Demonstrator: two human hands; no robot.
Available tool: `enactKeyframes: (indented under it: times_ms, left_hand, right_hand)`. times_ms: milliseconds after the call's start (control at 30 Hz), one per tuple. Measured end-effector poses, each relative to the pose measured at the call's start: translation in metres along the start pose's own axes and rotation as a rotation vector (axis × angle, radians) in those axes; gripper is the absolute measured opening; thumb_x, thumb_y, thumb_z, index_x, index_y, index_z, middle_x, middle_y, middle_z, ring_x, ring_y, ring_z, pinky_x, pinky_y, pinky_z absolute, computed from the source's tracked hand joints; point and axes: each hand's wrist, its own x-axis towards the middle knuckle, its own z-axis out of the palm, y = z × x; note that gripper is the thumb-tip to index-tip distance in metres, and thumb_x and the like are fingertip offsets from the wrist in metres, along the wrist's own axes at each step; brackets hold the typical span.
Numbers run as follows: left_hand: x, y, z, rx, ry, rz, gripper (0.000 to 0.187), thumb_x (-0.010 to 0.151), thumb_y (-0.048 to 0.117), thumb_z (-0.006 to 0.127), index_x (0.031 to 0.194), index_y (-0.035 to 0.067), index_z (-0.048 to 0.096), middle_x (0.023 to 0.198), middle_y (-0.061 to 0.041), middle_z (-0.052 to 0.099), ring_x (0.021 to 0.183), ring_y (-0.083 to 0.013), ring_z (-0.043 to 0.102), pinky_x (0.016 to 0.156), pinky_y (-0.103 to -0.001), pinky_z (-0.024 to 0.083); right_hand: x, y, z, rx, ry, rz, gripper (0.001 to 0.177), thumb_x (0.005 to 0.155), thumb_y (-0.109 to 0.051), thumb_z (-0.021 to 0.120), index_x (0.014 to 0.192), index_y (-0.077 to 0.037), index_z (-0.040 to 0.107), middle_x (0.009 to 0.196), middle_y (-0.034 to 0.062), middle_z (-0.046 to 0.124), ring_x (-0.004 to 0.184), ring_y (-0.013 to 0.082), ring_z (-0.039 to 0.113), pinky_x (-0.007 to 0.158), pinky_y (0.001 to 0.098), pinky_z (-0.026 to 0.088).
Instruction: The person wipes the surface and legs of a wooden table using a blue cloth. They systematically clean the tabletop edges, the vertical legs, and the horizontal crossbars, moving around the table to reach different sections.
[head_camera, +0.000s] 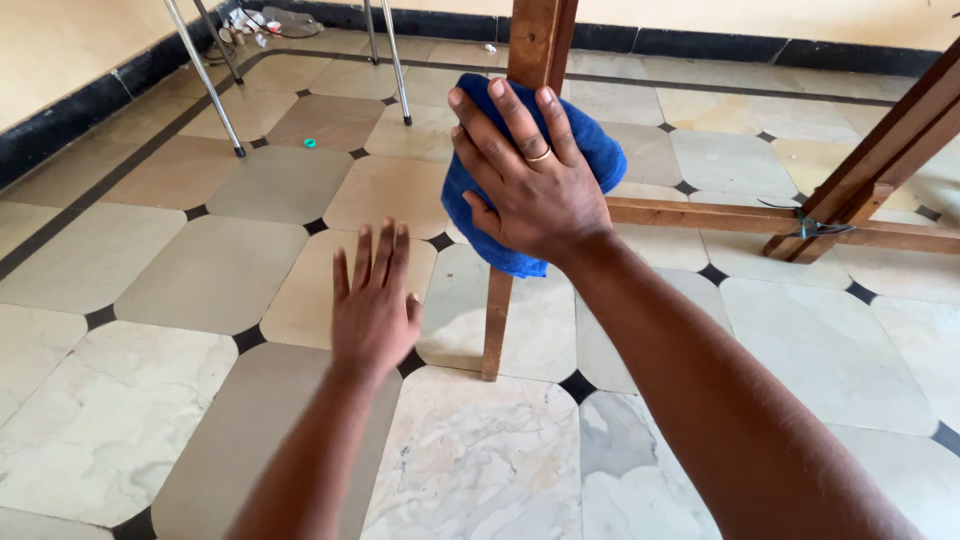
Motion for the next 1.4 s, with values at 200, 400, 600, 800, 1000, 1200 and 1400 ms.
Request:
enactKeyframes:
  times_ms: [200,400,600,800,1000,1200,1400]
  left_hand:
    - [-0.035,0.014,0.042,-0.225,0.046,-0.270,0.090,0.086,0.024,0.067,0.161,0.007,0.020,0.167,-0.016,0.023,0.155,-0.0396,0.017,0.121,-0.060,0.016]
    - [-0.041,0.000,0.068,-0.120,-0.042,-0.232,0.089,0.085,0.024,0.066,0.160,0.009,0.021,0.169,-0.013,0.022,0.155,-0.0354,0.017,0.122,-0.059,0.017]
    - [-0.060,-0.016,0.095,-0.035,-0.239,-0.230,0.094,0.087,0.036,0.068,0.163,0.015,0.017,0.170,-0.009,0.017,0.157,-0.0359,0.014,0.122,-0.064,0.017]
    - [-0.069,-0.021,0.108,-0.032,-0.597,-0.361,0.112,0.082,0.063,0.071,0.162,0.026,0.003,0.172,-0.008,0.004,0.156,-0.0410,0.005,0.115,-0.074,0.014]
    - [-0.103,-0.028,0.168,-0.019,-0.661,-0.302,0.103,0.089,0.073,0.057,0.165,0.031,0.001,0.172,-0.005,0.009,0.156,-0.0381,0.011,0.115,-0.077,0.015]
    - [-0.133,-0.033,0.217,-0.169,-1.010,-0.343,0.130,0.070,0.082,0.071,0.167,0.030,0.000,0.174,-0.002,0.010,0.158,-0.0322,0.018,0.121,-0.065,0.026]
    - [-0.144,-0.012,0.192,-0.027,-1.137,-0.292,0.146,0.059,0.084,0.079,0.165,0.032,-0.007,0.175,0.001,-0.014,0.161,-0.0303,-0.008,0.118,-0.076,0.011]
  right_hand:
    - [-0.001,-0.008,0.000,0.044,-0.030,0.018,0.058,0.103,-0.049,0.065,0.149,-0.014,0.062,0.174,0.0061,0.030,0.162,0.0323,0.016,0.131,0.0578,0.013]
    - [-0.014,-0.023,0.011,0.059,-0.054,0.030,0.058,0.101,-0.050,0.064,0.147,-0.013,0.062,0.172,0.0068,0.030,0.160,0.0329,0.018,0.129,0.0585,0.015]
    - [-0.060,-0.062,0.034,0.048,-0.100,0.006,0.055,0.101,-0.048,0.064,0.144,-0.016,0.063,0.170,0.0025,0.035,0.159,0.0282,0.022,0.129,0.0554,0.021]
    - [-0.082,-0.084,0.055,-0.029,-0.081,-0.018,0.051,0.103,-0.048,0.062,0.143,-0.017,0.064,0.170,0.0026,0.038,0.158,0.0281,0.025,0.127,0.0540,0.023]
    - [-0.094,-0.093,0.066,-0.065,-0.092,-0.029,0.049,0.107,-0.049,0.060,0.144,-0.017,0.065,0.171,0.0020,0.037,0.159,0.0274,0.026,0.129,0.0531,0.022]
    - [-0.117,-0.109,0.079,-0.058,-0.136,-0.085,0.046,0.105,-0.049,0.060,0.139,-0.018,0.065,0.171,0.0011,0.037,0.158,0.0249,0.026,0.129,0.0506,0.021]
    - [-0.133,-0.123,0.080,0.119,-0.252,-0.114,0.062,0.093,-0.055,0.066,0.139,-0.013,0.064,0.169,0.0040,0.036,0.157,0.0255,0.025,0.127,0.0508,0.022]
